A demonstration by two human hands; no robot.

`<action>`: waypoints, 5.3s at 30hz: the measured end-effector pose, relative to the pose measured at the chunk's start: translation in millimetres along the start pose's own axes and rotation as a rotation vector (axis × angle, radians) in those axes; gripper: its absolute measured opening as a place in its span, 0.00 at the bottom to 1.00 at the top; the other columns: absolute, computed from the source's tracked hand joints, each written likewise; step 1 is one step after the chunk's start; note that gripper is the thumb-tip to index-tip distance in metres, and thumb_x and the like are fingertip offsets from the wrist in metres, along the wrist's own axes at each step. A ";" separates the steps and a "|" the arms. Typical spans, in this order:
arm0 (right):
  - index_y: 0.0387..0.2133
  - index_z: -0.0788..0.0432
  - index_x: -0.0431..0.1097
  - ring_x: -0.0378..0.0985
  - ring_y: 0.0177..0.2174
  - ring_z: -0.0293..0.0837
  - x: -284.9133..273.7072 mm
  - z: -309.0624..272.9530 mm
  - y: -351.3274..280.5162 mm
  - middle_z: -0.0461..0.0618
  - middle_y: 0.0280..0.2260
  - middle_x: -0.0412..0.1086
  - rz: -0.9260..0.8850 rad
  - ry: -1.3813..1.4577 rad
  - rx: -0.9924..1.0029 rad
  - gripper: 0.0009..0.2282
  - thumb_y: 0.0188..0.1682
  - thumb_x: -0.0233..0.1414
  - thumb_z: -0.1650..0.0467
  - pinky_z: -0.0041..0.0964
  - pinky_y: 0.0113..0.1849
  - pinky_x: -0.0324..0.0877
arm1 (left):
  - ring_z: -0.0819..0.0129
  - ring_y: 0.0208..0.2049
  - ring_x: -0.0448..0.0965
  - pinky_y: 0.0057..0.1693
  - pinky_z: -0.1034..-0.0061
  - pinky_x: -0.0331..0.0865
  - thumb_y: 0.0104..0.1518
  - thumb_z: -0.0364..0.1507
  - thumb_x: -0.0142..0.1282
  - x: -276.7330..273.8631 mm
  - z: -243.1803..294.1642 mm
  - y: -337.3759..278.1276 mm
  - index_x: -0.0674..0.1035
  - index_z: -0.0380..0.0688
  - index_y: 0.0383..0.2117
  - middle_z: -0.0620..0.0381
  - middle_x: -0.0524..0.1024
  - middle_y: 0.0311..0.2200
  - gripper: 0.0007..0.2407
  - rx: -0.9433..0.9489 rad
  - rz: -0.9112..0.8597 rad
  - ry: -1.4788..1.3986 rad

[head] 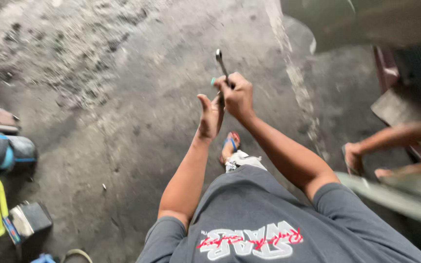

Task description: The person selects a wrench from a tool cart, walks to a white car, and uses the wrench to tighten bolts under the front passenger seat. The person repeatedly adjusts the wrench and applies torque to the seat bolts.

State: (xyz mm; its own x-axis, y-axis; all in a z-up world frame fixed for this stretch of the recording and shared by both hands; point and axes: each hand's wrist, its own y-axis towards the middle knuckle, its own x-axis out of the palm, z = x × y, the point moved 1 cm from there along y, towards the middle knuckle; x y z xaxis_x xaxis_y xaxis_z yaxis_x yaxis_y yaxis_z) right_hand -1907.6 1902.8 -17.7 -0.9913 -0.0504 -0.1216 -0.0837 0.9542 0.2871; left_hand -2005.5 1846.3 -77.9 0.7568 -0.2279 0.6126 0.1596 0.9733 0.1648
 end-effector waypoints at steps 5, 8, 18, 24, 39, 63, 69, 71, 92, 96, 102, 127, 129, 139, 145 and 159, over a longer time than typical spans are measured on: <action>0.29 0.62 0.77 0.65 0.20 0.32 64.6 32.9 124.1 0.41 0.21 0.70 -0.250 0.598 0.570 0.08 0.52 0.59 0.69 0.29 0.22 0.59 | 0.58 0.76 0.42 0.77 0.64 0.38 0.58 0.64 0.28 -101.7 35.5 149.6 0.39 0.40 0.74 0.54 0.39 0.77 0.46 0.121 0.154 0.116; 0.31 0.61 0.76 0.67 0.18 0.32 84.5 42.0 213.6 0.42 0.20 0.70 -0.347 0.733 0.760 0.08 0.54 0.56 0.67 0.29 0.21 0.61 | 0.57 0.76 0.42 0.76 0.64 0.40 0.61 0.61 0.34 -149.8 59.8 211.9 0.37 0.41 0.74 0.51 0.38 0.77 0.45 0.130 0.114 0.446; 0.27 0.53 0.70 0.58 0.14 0.32 175.3 134.5 478.4 0.38 0.18 0.63 -0.500 0.535 0.801 0.12 0.55 0.55 0.60 0.30 0.17 0.52 | 0.53 0.56 0.79 0.66 0.63 0.69 0.58 0.28 0.66 -278.9 146.3 413.7 0.73 0.43 0.61 0.46 0.77 0.56 0.23 0.523 0.420 1.330; 0.33 0.58 0.74 0.58 0.18 0.33 213.4 183.7 653.7 0.40 0.20 0.64 -0.441 0.195 0.573 0.20 0.61 0.46 0.55 0.31 0.22 0.55 | 0.65 0.36 0.80 0.46 0.70 0.75 0.59 0.25 0.65 -363.6 206.1 595.8 0.83 0.39 0.44 0.50 0.81 0.36 0.09 0.436 0.470 1.076; 0.43 0.55 0.76 0.79 0.35 0.58 130.5 253.1 917.5 0.53 0.36 0.76 0.136 -0.723 -0.065 0.08 0.53 0.55 0.69 0.49 0.36 0.74 | 0.75 0.23 0.80 0.29 0.78 0.74 0.55 0.24 0.63 -408.1 172.4 1005.8 0.70 0.38 0.62 0.56 0.81 0.26 0.26 -0.374 0.179 0.720; 0.50 0.56 0.76 0.73 0.23 0.39 -224.7 311.5 1081.3 0.46 0.26 0.73 0.678 -0.358 0.632 0.13 0.52 0.56 0.70 0.34 0.27 0.67 | 0.77 0.26 0.74 0.34 0.80 0.69 0.63 0.25 0.58 -219.1 -115.1 1380.8 0.78 0.37 0.49 0.58 0.78 0.29 0.10 -0.719 -0.547 0.326; 0.56 0.56 0.70 0.63 0.20 0.32 -281.6 318.9 1104.6 0.44 0.27 0.67 0.830 0.615 0.616 0.17 0.53 0.53 0.70 0.26 0.21 0.60 | 0.79 0.28 0.74 0.34 0.82 0.68 0.65 0.26 0.57 -125.8 -107.8 1443.7 0.79 0.36 0.49 0.61 0.78 0.31 0.10 -0.658 -0.680 0.147; 0.57 0.56 0.68 0.63 0.20 0.32 -291.9 319.1 1106.5 0.45 0.26 0.66 0.856 0.738 0.587 0.17 0.54 0.51 0.70 0.26 0.21 0.61 | 0.80 0.28 0.73 0.33 0.82 0.67 0.64 0.26 0.57 -100.1 -98.4 1456.4 0.79 0.37 0.49 0.61 0.79 0.31 0.10 -0.609 -0.786 0.249; 0.52 0.57 0.72 0.58 0.16 0.29 -388.8 303.9 1095.3 0.43 0.22 0.66 0.515 0.539 0.640 0.13 0.55 0.51 0.70 0.24 0.16 0.53 | 0.76 0.22 0.77 0.31 0.77 0.73 0.59 0.31 0.58 15.4 -92.1 1481.3 0.81 0.38 0.48 0.54 0.81 0.24 0.13 -0.471 -1.179 0.964; 0.52 0.58 0.72 0.61 0.18 0.30 -389.9 303.5 1089.7 0.42 0.21 0.66 0.481 0.310 0.695 0.13 0.54 0.52 0.70 0.25 0.18 0.56 | 0.76 0.21 0.76 0.32 0.78 0.71 0.58 0.30 0.60 11.1 -97.4 1476.2 0.83 0.36 0.41 0.52 0.81 0.23 0.11 -0.329 -1.215 1.069; 0.56 0.59 0.71 0.73 0.26 0.34 -385.3 311.3 1091.9 0.46 0.28 0.72 0.506 -0.359 0.606 0.16 0.55 0.52 0.70 0.31 0.28 0.69 | 0.74 0.21 0.77 0.29 0.76 0.72 0.55 0.26 0.57 4.4 -138.5 1455.6 0.80 0.35 0.44 0.51 0.83 0.25 0.12 -0.539 -0.916 1.031; 0.47 0.54 0.79 0.77 0.22 0.46 -386.6 245.5 1078.6 0.48 0.27 0.75 0.494 -1.010 0.304 0.13 0.48 0.61 0.71 0.40 0.25 0.72 | 0.82 0.29 0.77 0.38 0.82 0.75 0.58 0.24 0.59 25.0 -102.1 1436.7 0.82 0.37 0.47 0.58 0.83 0.29 0.11 -0.502 -1.072 0.810; 0.46 0.54 0.80 0.77 0.21 0.45 -390.7 243.3 1071.6 0.47 0.26 0.74 0.466 -1.013 0.294 0.12 0.48 0.61 0.71 0.40 0.24 0.72 | 0.81 0.26 0.75 0.35 0.81 0.72 0.60 0.25 0.59 27.0 -107.5 1433.0 0.83 0.36 0.45 0.58 0.82 0.27 0.10 -0.505 -1.074 0.893; 0.44 0.50 0.80 0.78 0.22 0.45 -391.9 229.7 1050.3 0.45 0.26 0.75 0.405 -0.995 0.310 0.12 0.45 0.62 0.70 0.39 0.25 0.73 | 0.76 0.33 0.84 0.40 0.75 0.79 0.61 0.30 0.58 33.1 -95.7 1444.4 0.82 0.42 0.50 0.52 0.86 0.35 0.13 -0.558 -1.242 0.777; 0.41 0.52 0.81 0.78 0.24 0.45 -390.2 244.2 1049.9 0.46 0.25 0.75 0.444 -1.192 0.248 0.11 0.45 0.62 0.71 0.40 0.26 0.73 | 0.60 0.25 0.83 0.37 0.67 0.75 0.61 0.31 0.54 37.7 -125.7 1392.2 0.84 0.44 0.47 0.46 0.83 0.30 0.12 -0.397 -1.162 1.277; 0.47 0.59 0.77 0.69 0.19 0.29 -406.8 332.0 1016.8 0.45 0.24 0.75 0.821 -0.075 0.592 0.12 0.50 0.58 0.72 0.24 0.20 0.61 | 0.70 0.18 0.74 0.27 0.75 0.68 0.65 0.31 0.49 29.4 -230.8 1357.1 0.76 0.32 0.39 0.44 0.84 0.33 0.11 -0.865 -0.355 0.016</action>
State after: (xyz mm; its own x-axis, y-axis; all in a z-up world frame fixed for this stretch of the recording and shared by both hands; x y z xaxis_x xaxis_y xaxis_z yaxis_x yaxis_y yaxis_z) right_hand -1555.7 2991.4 8.2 -0.7094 0.6855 -0.1637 0.7042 0.6796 -0.2056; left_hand -1620.3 3166.7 -14.5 0.5812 -0.5215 0.6247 0.7943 0.5304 -0.2963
